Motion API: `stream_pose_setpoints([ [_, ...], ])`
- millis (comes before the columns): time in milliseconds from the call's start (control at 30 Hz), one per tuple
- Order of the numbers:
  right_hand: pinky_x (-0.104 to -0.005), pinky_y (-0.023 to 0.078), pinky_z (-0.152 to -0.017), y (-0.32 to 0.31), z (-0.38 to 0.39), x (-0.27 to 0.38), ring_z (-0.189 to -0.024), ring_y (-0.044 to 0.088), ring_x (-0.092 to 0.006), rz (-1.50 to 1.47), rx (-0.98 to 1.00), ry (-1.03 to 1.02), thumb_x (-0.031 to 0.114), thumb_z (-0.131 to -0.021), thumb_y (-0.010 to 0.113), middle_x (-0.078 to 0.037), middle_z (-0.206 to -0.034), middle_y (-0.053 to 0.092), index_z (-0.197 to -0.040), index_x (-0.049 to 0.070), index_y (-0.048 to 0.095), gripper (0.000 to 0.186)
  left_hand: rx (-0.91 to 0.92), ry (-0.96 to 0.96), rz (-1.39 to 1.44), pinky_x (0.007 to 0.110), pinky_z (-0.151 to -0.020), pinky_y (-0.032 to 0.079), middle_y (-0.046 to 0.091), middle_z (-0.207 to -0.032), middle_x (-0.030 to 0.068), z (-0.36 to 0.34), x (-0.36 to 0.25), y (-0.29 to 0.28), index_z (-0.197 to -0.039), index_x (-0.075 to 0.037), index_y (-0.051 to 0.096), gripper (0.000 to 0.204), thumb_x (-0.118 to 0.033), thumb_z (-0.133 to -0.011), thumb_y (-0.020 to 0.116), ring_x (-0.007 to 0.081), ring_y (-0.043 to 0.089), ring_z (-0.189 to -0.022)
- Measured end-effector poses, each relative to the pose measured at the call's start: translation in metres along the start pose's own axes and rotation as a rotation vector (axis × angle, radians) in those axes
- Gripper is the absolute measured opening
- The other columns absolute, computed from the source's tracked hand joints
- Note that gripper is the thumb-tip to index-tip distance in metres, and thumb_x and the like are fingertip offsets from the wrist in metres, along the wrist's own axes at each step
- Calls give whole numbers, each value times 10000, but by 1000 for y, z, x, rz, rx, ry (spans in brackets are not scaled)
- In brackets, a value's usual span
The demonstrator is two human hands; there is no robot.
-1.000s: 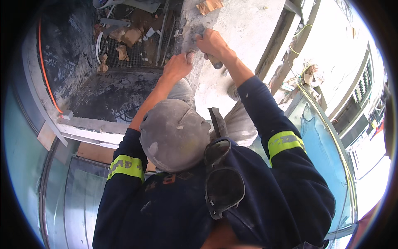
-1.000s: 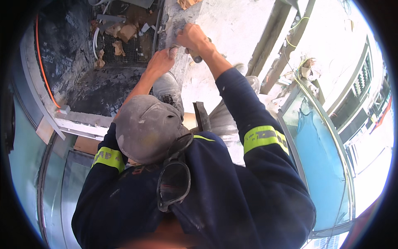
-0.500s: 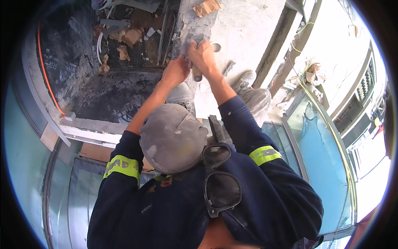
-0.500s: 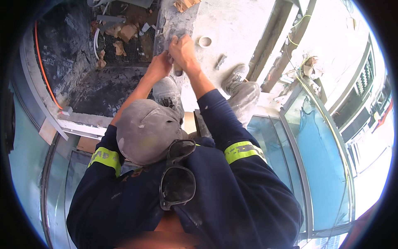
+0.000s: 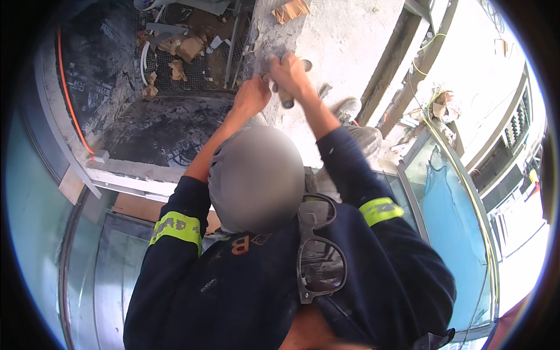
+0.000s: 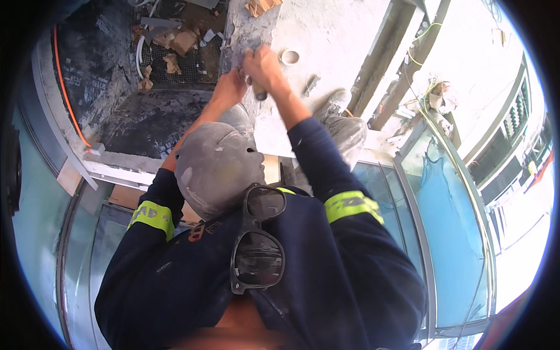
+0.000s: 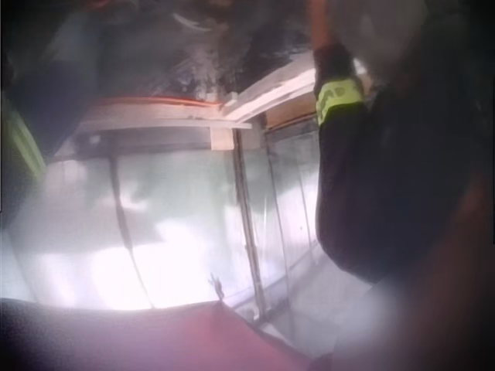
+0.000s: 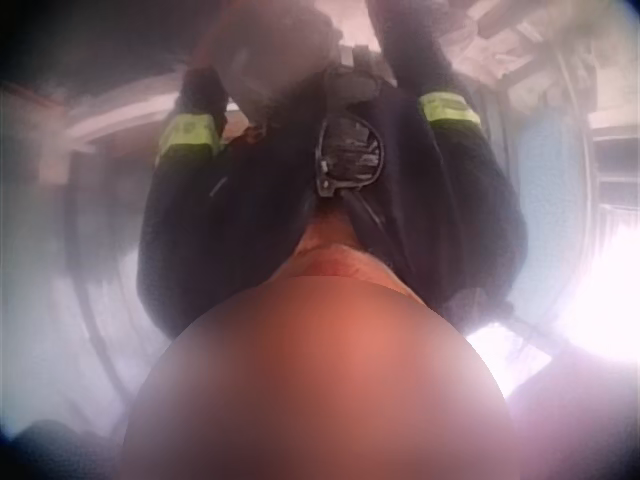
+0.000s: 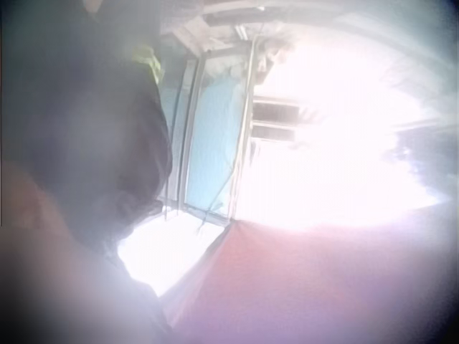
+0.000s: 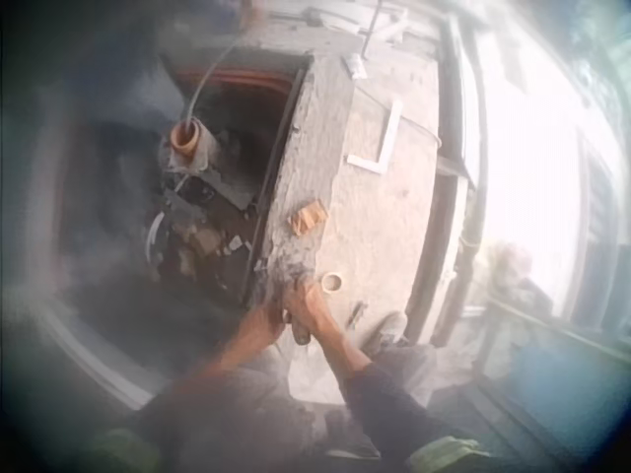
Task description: The person uses a trowel and a smaller hand tool to apply and smooth cement onto a concrete ledge. They repeatedly scoop material, spread it along the edge, and level the surface. Another worker is visible nearby, also working on the same area.
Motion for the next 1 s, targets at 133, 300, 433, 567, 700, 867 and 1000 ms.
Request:
stream_pose_setpoints([
  [133, -441, 586, -482, 17, 5, -14, -530, 735, -357, -114, -165, 24, 237, -1066, 556, -332, -695, 695, -912, -205, 593, 470, -11, 48, -62, 611, -912, 547, 733, -1016, 346, -6, 11, 5, -1087, 42, 648, 346, -294, -1010, 616, 543, 688, -1056],
  [300, -439, 565, -480, 21, -11, 1, -523, 728, -314, -4, -117, 65, 262, -1056, 572, -270, -689, 703, -833, -173, 601, 490, 96, 67, -10, 612, -896, 551, 737, -1000, 335, -12, 17, -2, -1111, 35, 654, 360, -309, -1018, 607, 540, 692, -1042],
  [433, -444, 567, -472, 24, -16, 10, -512, 723, -315, 5, -95, 133, 266, -1060, 578, -273, -674, 698, -844, -174, 586, 490, 147, 24, 44, 599, -907, 558, 736, -1010, 342, -14, 12, -10, -1101, 42, 679, 358, -298, -1022, 601, 530, 699, -1053],
  [567, -433, 572, -466, 14, -23, 19, -510, 720, -295, 309, -90, 57, 242, -1073, 570, -251, -667, 700, -855, -174, 593, 470, 220, -25, 14, 580, -919, 564, 737, -976, 348, -18, 4, -11, -1061, 56, 716, 364, -286, -1027, 595, 516, 717, -1033],
  [700, -400, 574, -450, -2, -32, 31, -506, 711, -271, 464, 205, 25, 209, -1090, 548, -239, -687, 705, -937, -172, 583, 412, 196, -119, 57, 572, -920, 563, 735, -928, 354, -16, -2, -9, -1049, 70, 722, 359, -265, -1025, 594, 521, 723, -1016],
  [867, -387, 582, -461, -4, -19, 17, -506, 704, -264, 246, 122, 66, 234, -1094, 543, -223, -682, 699, -953, -153, 590, 414, 147, -86, 44, 577, -896, 561, 727, -935, 358, -20, 4, 0, -1105, 77, 673, 350, -254, -1012, 606, 524, 712, -1016],
  [1000, -420, 577, -503, 22, -13, -22, -514, 713, -292, -32, -25, 38, 246, -1083, 554, -223, -661, 693, -898, -165, 597, 453, 68, 119, 26, 591, -888, 555, 735, -980, 335, -13, 18, 5, -1160, 43, 642, 349, -263, -990, 643, 523, 701, -1023],
])
Point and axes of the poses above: each hand's wrist, its own z-axis away from the middle knuckle, its own y-axis out of the palm, x = y × z, the point moved 4 cm from there along -z, towards the middle knuckle
